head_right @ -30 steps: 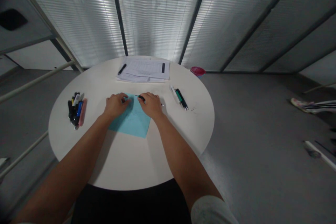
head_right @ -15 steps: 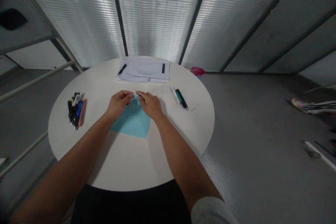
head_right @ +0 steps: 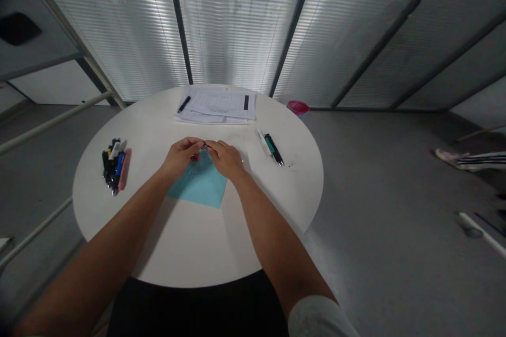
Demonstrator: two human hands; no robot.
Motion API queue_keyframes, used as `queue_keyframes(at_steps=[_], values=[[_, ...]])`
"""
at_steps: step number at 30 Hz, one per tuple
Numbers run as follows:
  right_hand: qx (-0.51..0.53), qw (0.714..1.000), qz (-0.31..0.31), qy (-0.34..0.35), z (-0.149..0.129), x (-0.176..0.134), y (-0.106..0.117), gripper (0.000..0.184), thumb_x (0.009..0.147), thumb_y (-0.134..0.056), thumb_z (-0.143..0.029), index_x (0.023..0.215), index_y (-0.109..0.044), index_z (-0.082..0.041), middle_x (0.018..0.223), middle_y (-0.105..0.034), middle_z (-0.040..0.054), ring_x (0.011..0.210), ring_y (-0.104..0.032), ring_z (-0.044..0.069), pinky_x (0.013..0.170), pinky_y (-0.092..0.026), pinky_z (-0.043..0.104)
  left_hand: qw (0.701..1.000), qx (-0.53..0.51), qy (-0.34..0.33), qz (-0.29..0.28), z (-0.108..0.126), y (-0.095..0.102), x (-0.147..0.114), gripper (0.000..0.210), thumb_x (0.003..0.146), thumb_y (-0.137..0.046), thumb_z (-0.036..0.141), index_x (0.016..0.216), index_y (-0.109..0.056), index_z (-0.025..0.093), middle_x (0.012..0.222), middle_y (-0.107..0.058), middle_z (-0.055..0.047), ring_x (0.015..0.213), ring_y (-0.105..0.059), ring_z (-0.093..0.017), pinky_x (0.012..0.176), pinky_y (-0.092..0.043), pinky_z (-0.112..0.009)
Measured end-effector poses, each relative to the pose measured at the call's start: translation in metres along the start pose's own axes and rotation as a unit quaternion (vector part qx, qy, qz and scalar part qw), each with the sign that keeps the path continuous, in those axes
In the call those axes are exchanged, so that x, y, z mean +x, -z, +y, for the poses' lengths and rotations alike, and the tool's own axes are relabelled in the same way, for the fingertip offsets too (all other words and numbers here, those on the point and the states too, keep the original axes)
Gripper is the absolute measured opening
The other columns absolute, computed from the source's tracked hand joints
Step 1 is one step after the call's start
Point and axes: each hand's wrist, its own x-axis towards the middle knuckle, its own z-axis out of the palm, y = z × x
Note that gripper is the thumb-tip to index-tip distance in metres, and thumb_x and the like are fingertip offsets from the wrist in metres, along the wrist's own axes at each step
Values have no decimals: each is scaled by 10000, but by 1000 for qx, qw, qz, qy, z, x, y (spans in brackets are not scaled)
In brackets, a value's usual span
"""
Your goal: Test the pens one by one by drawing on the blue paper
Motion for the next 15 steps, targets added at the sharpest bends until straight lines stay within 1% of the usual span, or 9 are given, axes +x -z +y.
queue_keyframes(at_steps=[3,5,9,12,15], values=[[6,1000,-2,1,0,0,1,345,989,-395,-353,1266,-595,-305,1104,-681,33,1001,-625,186,896,-482,314,1000,-9,-5,12,-2,1,1,274,701,-694,300,923,-631,152,752,-634,-13,508,-507,-83,500,-429,-241],[11,1000,-3,6,-1,0,2,351,992,-387,-362,1274,-589,-312,1123,-677,28,1005,-622,183,906,-479,317,1000,-10,-6,24,-2,2,3,265,707,-689,316,908,-627,156,803,-645,-23,513,-508,-80,499,-438,-244],[11,1000,-4,9,-1,1,2,352,991,-387,-377,1271,-592,-313,1131,-676,24,1016,-617,181,913,-474,319,999,4,0,43,-2,3,3,228,707,-695,345,816,-628,157,779,-643,-29,509,-494,-78,487,-430,-238],[5,1000,-9,6,-1,1,1,357,991,-386,-389,1264,-600,-307,1118,-679,29,1011,-619,178,902,-472,309,999,30,-4,26,-2,3,3,209,715,-688,339,801,-647,154,765,-650,-41,515,-500,-85,483,-423,-237],[-3,1000,-15,1,-1,1,1,356,990,-391,-384,1262,-605,-300,1103,-683,34,1002,-623,175,893,-471,302,998,55,-9,17,-4,3,4,179,726,-671,316,797,-653,152,696,-633,-32,503,-501,-90,483,-412,-235]])
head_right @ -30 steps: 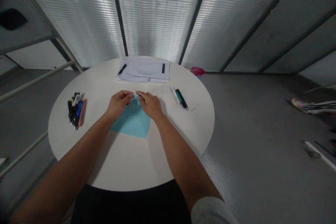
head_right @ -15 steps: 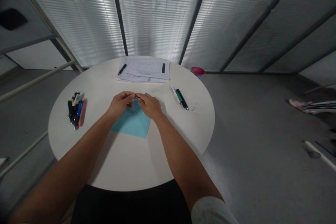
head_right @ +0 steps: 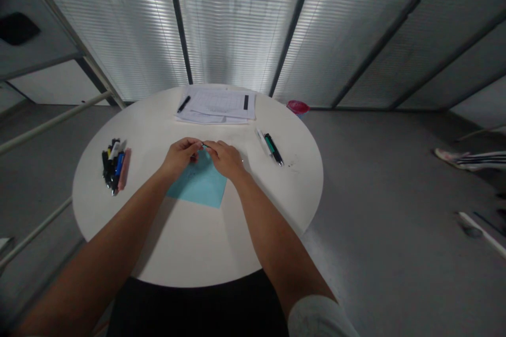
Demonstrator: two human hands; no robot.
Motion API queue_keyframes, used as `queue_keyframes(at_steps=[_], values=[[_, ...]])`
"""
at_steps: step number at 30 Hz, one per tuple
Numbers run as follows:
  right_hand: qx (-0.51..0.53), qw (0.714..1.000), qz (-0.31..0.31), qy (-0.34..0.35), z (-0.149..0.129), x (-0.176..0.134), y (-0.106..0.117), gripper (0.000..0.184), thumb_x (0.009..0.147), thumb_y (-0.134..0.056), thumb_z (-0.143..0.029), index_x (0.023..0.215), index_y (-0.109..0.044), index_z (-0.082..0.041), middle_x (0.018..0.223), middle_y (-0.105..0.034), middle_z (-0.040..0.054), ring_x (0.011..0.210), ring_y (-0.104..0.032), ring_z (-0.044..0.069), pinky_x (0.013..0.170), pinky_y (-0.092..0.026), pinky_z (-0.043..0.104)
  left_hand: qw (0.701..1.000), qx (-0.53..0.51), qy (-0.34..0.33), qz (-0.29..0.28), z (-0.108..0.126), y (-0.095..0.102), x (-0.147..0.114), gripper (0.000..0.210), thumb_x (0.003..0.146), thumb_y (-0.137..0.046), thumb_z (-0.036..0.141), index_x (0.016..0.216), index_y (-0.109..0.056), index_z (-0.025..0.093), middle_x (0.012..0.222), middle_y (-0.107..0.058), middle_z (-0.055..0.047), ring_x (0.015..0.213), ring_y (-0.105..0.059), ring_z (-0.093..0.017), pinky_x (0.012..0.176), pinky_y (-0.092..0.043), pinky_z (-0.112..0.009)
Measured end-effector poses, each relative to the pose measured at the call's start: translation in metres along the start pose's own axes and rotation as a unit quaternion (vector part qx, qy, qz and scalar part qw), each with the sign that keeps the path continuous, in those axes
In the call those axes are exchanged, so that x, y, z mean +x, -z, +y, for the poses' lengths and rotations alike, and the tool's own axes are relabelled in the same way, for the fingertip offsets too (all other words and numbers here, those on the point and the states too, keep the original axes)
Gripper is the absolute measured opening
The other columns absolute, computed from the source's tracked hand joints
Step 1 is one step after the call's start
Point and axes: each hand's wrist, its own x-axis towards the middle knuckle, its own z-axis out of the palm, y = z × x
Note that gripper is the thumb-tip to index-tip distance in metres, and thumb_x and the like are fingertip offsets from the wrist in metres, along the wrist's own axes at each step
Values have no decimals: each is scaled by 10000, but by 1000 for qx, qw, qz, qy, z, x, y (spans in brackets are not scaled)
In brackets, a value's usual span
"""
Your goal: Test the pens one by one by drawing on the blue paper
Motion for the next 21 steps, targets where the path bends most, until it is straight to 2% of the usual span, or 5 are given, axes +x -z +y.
queue_keyframes(at_steps=[6,11,16,21], values=[[-20,1000,-23,-7,-1,0,0,333,972,-438,-343,1235,-631,-277,1060,-695,37,989,-626,175,886,-465,297,998,62,-27,-5,-6,3,3,170,753,-640,315,809,-641,154,549,-551,15,458,-492,-100,472,-386,-229],[-13,1000,-27,-3,-2,1,0,301,954,-460,-314,1184,-648,-261,1060,-700,36,978,-632,176,875,-468,297,993,113,-32,-11,-6,2,1,189,769,-623,339,813,-642,156,539,-537,22,446,-496,-105,462,-388,-229],[-2,1000,-8,-16,-3,1,-1,271,922,-513,-306,1159,-637,-261,1107,-699,32,986,-641,187,867,-478,313,993,110,-36,-8,-5,2,0,185,748,-646,336,790,-655,156,537,-545,14,443,-490,-104,449,-371,-220],[-6,1000,-23,-16,-3,1,-1,233,904,-541,-287,1108,-652,-264,1045,-711,21,953,-644,180,839,-479,305,993,112,-29,-11,-10,4,2,187,742,-663,344,770,-649,160,527,-551,12,422,-483,-101,432,-352,-213]])
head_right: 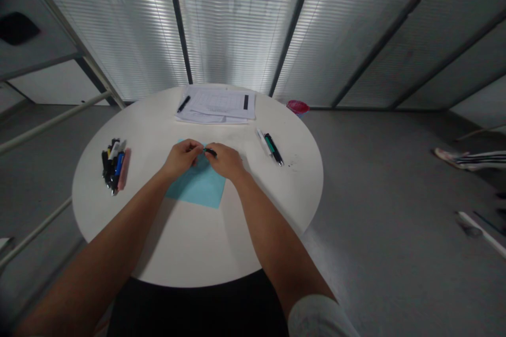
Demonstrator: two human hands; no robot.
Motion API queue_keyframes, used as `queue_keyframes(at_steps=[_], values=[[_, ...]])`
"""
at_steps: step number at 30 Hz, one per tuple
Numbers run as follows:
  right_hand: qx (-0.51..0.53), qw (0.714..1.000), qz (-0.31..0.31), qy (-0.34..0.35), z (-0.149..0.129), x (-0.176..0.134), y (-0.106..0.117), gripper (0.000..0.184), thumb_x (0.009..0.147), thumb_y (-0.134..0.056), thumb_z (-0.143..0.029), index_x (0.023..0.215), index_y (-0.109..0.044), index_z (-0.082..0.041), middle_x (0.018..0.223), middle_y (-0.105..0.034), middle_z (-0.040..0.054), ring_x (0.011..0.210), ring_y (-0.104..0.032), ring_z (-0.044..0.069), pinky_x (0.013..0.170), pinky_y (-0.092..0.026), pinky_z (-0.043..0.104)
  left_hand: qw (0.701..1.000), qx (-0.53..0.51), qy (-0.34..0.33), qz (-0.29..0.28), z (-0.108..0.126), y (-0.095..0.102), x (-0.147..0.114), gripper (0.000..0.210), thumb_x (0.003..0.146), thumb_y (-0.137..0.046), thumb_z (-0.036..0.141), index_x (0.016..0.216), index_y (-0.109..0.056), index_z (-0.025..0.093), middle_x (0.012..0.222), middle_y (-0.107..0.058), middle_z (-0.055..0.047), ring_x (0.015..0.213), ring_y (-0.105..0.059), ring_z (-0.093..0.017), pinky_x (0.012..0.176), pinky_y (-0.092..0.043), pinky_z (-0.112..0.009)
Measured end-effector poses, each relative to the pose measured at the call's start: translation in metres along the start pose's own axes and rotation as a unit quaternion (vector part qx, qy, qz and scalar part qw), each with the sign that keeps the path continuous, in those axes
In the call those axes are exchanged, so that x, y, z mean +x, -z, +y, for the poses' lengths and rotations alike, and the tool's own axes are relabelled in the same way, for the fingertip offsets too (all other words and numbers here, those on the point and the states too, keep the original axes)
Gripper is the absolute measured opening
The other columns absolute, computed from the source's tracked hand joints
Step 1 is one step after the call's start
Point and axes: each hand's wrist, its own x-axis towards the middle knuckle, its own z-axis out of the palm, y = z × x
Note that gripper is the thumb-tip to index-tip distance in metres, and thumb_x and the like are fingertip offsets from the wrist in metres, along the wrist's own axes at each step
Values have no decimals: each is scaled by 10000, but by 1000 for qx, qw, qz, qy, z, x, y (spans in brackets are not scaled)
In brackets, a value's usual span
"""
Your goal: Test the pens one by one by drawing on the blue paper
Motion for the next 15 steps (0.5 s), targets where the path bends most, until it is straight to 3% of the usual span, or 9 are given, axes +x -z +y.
queue_keyframes(at_steps=[6,15], values=[[-3,1000,1,6,1,0,1,239,918,-525,-293,1111,-664,-270,1049,-705,28,978,-633,182,868,-471,310,1000,11,2,-12,0,1,0,201,769,-638,358,767,-636,156,544,-555,3,435,-487,-107,433,-368,-227],[8,1000,5,12,1,0,1,221,910,-535,-292,1072,-679,-249,1015,-706,32,933,-635,172,835,-469,296,997,-59,18,-51,6,2,-1,234,716,-712,360,805,-675,147,595,-555,-2,477,-488,-95,458,-413,-231]])
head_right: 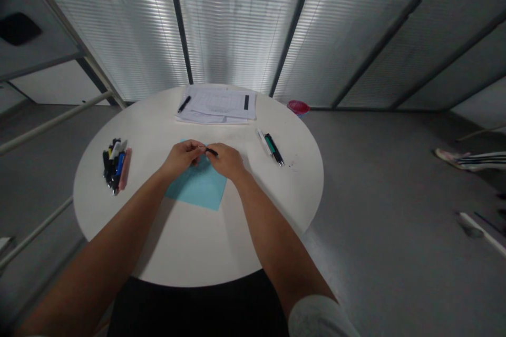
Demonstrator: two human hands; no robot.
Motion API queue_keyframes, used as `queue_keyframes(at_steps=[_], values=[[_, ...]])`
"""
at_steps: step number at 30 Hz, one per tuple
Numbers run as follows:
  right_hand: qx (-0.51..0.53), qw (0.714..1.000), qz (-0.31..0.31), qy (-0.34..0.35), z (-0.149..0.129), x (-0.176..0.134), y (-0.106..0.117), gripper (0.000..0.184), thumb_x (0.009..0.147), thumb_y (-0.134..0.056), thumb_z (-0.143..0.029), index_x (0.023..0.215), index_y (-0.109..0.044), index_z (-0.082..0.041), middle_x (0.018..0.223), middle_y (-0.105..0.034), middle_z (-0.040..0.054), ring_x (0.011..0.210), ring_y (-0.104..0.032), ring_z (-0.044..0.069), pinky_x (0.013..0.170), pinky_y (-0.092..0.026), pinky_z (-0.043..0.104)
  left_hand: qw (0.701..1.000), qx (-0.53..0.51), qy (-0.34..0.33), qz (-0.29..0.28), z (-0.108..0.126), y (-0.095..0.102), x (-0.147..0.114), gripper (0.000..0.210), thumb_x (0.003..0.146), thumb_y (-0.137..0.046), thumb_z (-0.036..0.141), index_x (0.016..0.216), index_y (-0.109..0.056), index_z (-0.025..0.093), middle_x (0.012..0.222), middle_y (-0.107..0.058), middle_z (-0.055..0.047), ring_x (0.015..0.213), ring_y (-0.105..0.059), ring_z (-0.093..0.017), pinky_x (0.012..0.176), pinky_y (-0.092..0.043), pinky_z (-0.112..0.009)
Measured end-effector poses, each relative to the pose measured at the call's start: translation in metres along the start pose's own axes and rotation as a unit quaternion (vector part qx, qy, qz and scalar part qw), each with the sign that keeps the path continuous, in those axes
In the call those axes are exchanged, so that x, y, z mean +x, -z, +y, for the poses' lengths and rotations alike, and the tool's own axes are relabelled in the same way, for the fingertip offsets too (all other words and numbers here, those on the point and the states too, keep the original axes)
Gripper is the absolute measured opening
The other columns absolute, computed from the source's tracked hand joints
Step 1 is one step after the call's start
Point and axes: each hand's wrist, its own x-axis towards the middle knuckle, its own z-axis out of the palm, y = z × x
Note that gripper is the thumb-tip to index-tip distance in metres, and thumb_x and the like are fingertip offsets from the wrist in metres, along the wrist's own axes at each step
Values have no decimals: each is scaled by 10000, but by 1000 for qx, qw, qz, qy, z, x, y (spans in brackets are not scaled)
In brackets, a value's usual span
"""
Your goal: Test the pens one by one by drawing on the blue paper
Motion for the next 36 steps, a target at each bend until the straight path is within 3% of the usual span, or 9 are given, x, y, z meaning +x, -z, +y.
queue_keyframes(at_steps=[14,26,36], values=[[35,999,14,9,-3,0,0,197,914,-516,-311,1044,-648,-241,994,-703,20,905,-629,157,822,-457,273,1000,-4,23,19,2,-1,0,253,726,-701,393,734,-667,142,556,-559,-7,450,-490,-101,450,-388,-235],[16,1000,13,14,-1,0,2,237,938,-496,-321,1080,-673,-252,992,-700,24,924,-623,163,841,-448,283,998,-56,13,20,6,-4,-3,263,684,-723,369,797,-682,135,653,-597,-33,561,-519,-116,481,-419,-235],[19,999,29,-8,-1,0,0,227,925,-512,-329,1075,-660,-245,1042,-711,29,941,-641,176,835,-470,297,993,-111,36,25,4,-2,-1,332,598,-774,279,881,-661,145,673,-574,4,556,-527,-104,465,-401,-227]])
